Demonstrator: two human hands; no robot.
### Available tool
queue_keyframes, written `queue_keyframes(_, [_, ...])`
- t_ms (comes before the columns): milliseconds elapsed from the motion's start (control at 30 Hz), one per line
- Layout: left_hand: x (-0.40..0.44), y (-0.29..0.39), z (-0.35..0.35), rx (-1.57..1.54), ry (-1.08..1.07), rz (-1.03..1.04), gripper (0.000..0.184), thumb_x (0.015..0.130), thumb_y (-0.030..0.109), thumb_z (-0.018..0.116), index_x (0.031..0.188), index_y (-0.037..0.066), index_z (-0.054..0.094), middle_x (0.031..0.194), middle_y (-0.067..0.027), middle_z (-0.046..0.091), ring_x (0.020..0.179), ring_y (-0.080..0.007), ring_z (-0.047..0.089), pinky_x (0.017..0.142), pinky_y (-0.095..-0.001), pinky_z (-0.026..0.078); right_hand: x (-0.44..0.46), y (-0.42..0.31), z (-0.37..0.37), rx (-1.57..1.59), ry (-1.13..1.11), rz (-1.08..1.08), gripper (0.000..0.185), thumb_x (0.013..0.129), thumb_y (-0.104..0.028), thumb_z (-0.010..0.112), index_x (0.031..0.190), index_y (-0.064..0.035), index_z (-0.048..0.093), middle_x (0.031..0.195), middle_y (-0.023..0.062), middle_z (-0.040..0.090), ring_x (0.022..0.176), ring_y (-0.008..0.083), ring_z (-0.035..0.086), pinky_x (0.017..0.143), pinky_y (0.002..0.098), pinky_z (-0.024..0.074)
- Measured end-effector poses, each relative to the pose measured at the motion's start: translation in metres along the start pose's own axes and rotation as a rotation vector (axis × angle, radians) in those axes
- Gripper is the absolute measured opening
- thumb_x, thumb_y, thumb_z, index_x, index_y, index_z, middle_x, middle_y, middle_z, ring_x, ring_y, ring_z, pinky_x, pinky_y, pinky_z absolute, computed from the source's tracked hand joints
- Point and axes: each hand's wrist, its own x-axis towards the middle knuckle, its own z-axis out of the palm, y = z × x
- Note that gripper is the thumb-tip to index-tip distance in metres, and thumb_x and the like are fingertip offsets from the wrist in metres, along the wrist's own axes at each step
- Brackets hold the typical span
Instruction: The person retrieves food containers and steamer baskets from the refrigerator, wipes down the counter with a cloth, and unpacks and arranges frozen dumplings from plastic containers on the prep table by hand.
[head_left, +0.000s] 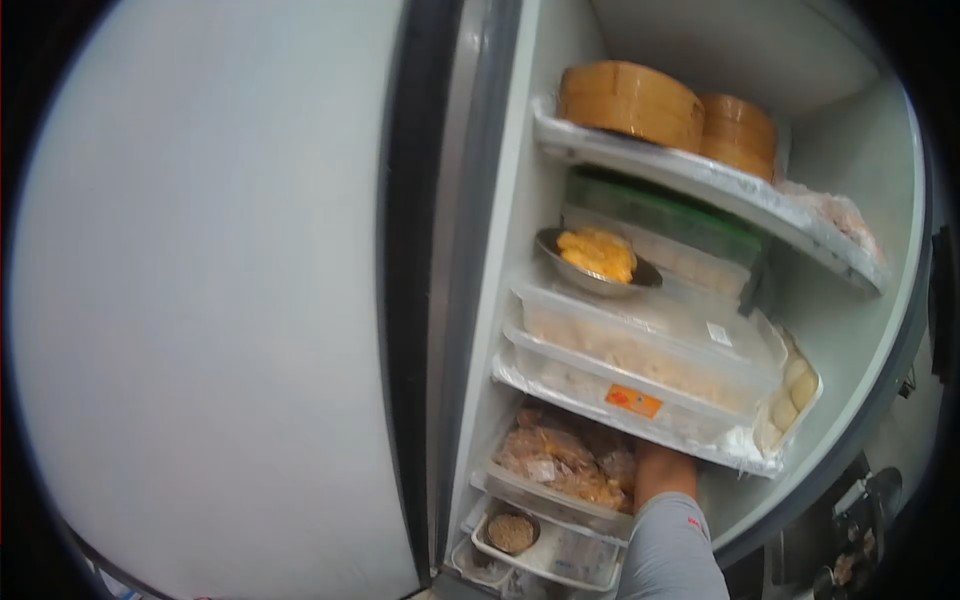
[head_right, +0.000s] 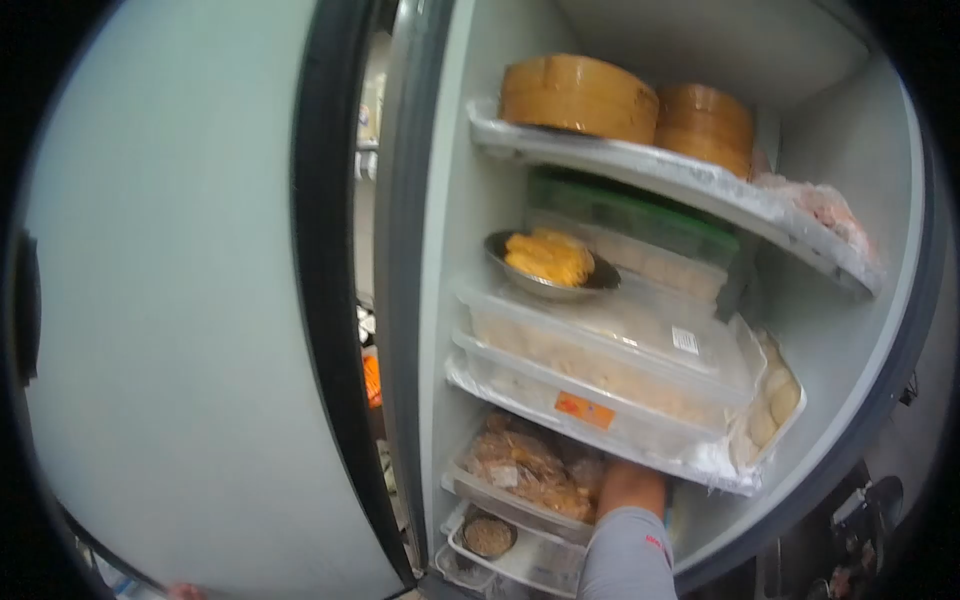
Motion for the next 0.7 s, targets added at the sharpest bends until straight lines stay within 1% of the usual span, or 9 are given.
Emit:
queue_keyframes(100, [-0.004,-0.009,0.007,-0.015,0.092,-0.063,0.019,0.088,0.009,0.069,0.095,-0.003,0.056,0.090,-0.0115,0.057,0.083,-0.0230,0.054,0.079,-0.0347,0.049,-0.003,-0.002,-0.008,-0.115,0.024,-0.007,0.049,0.098,-0.037,0.046,0.134,-0.0044,0.050,0.130,0.0169,0.056,0.121,0.0313,0.053,0.106,0.0447,0.0408])
queue_keyframes(167, [-0.003,-0.034,0.010,-0.091,0.138,-0.016,0.018,0.088,0.007,0.069,0.094,-0.002,0.056,0.090,-0.0119,0.057,0.083,-0.0229,0.054,0.079,-0.0353,0.049,-0.009,-0.002,-0.013,-0.186,0.043,-0.006,0.049,0.098,-0.037,0.046,0.134,-0.0042,0.050,0.130,0.0170,0.056,0.121,0.0312,0.053,0.106,0.0441,0.0405])
queue_keyframes(233, [-0.005,-0.048,0.006,-0.073,0.137,-0.049,0.021,0.088,0.012,0.070,0.098,-0.002,0.058,0.096,-0.0121,0.060,0.090,-0.0245,0.058,0.081,-0.0369,0.050,-0.017,-0.002,-0.015,-0.257,0.061,-0.008,0.049,0.098,-0.037,0.047,0.134,-0.0041,0.050,0.130,0.0171,0.056,0.121,0.0310,0.053,0.106,0.0436,0.0402])
queue_keyframes(267, [-0.002,-0.092,0.001,-0.034,0.004,-0.102,0.018,0.097,0.016,0.059,0.104,0.001,0.052,0.100,-0.0061,0.051,0.097,-0.0181,0.051,0.091,-0.0304,0.043,-0.019,-0.001,-0.015,-0.288,0.072,-0.009,0.049,0.098,-0.037,0.047,0.134,-0.0040,0.050,0.131,0.0172,0.056,0.122,0.0309,0.053,0.106,0.0433,0.0401])
queue_keyframes(367, [-0.004,-0.047,0.014,0.035,0.060,-0.021,0.016,0.097,0.014,0.058,0.097,0.001,0.050,0.096,-0.0069,0.048,0.090,-0.0190,0.048,0.086,-0.0319,0.043,-0.019,-0.001,-0.012,-0.411,0.082,-0.024,0.049,0.098,-0.037,0.048,0.134,-0.0037,0.050,0.131,0.0173,0.056,0.122,0.0307,0.052,0.106,0.0425,0.0396])
queue_keyframes(433, [-0.003,-0.047,0.014,0.010,0.096,-0.001,0.014,0.096,0.012,0.057,0.098,0.000,0.050,0.099,-0.0079,0.047,0.089,-0.0186,0.047,0.084,-0.0307,0.042,-0.021,-0.002,-0.006,-0.533,0.090,-0.045,0.049,0.098,-0.037,0.048,0.134,-0.0036,0.050,0.131,0.0174,0.056,0.122,0.0305,0.052,0.107,0.0419,0.0393])
queue_keyframes(533, [0.000,-0.057,-0.001,0.092,-0.037,0.057,0.013,0.094,0.010,0.057,0.098,-0.001,0.050,0.101,-0.0081,0.047,0.092,-0.0189,0.047,0.084,-0.0300,0.041,-0.030,-0.011,0.002,-0.856,0.091,-0.106,0.050,0.097,-0.037,0.049,0.134,-0.0033,0.050,0.131,0.0176,0.056,0.122,0.0303,0.052,0.107,0.0411,0.0388])
queue_keyframes(600, [0.004,-0.041,-0.008,0.208,-0.194,0.128,0.014,0.094,0.010,0.058,0.101,0.000,0.051,0.105,-0.0083,0.048,0.097,-0.0196,0.048,0.086,-0.0302,0.041,-0.039,-0.015,0.010,-1.128,0.074,-0.156,0.050,0.097,-0.037,0.050,0.135,-0.0031,0.050,0.132,0.0176,0.056,0.122,0.0302,0.052,0.107,0.0406,0.0385])
queue_keyframes(700, [0.012,-0.017,-0.019,0.095,-0.295,0.114,0.016,0.094,0.011,0.057,0.105,0.000,0.052,0.109,-0.0089,0.050,0.098,-0.0197,0.049,0.087,-0.0313,0.041,-0.062,-0.007,0.030,-1.565,-0.014,-0.235,0.050,0.097,-0.036,0.050,0.135,-0.0029,0.051,0.132,0.0178,0.055,0.122,0.0299,0.052,0.107,0.0398,0.0381])
